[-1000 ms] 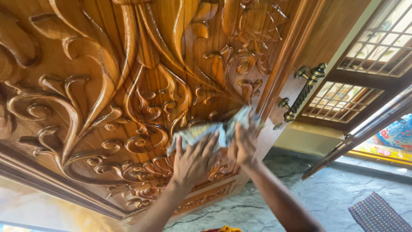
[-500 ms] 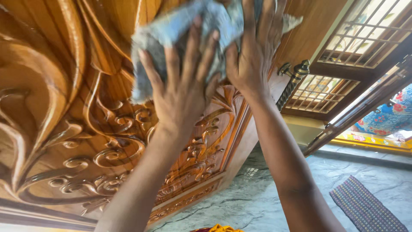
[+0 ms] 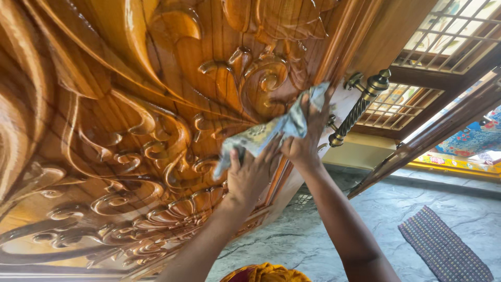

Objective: The person wipes a large, ornately carved wooden door with a light blue cloth. They use both hands to rub the surface, focusing on the intricate floral and fruit carvings. The camera angle is low, looking up at the door as the person cleans different sections.

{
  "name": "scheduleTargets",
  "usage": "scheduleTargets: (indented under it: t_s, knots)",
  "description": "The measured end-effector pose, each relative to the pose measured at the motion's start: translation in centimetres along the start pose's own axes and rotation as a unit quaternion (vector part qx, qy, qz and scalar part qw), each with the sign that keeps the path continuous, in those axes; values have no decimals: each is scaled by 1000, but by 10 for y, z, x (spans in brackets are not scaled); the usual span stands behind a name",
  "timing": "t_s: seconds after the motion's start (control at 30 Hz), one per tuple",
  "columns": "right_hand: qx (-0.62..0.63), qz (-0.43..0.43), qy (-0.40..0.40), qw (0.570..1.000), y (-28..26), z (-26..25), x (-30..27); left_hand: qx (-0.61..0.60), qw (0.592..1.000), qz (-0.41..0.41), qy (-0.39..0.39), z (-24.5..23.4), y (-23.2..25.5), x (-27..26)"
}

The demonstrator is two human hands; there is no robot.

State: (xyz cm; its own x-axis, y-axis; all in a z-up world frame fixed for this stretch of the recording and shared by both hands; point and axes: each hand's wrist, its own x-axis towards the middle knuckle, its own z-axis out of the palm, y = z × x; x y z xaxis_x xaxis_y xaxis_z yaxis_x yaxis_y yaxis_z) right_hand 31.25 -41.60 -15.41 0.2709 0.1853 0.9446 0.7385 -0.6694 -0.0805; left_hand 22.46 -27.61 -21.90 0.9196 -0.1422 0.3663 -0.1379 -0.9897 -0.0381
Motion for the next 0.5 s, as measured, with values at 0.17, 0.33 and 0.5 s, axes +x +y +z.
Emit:
scheduleTargets:
  t_s: [0.17,0.33,0.5]
  knots:
    - [-1,-15,-6,1000,28,35,-89,86,994,41,58,108,11,-26]
    - [-18,-35,-46,998,50,71,-190,117,992,46,4,191,14,-63]
    - [-51,-40,-169,983,39,69,-259,-18,998,0,-55,208,11,-103]
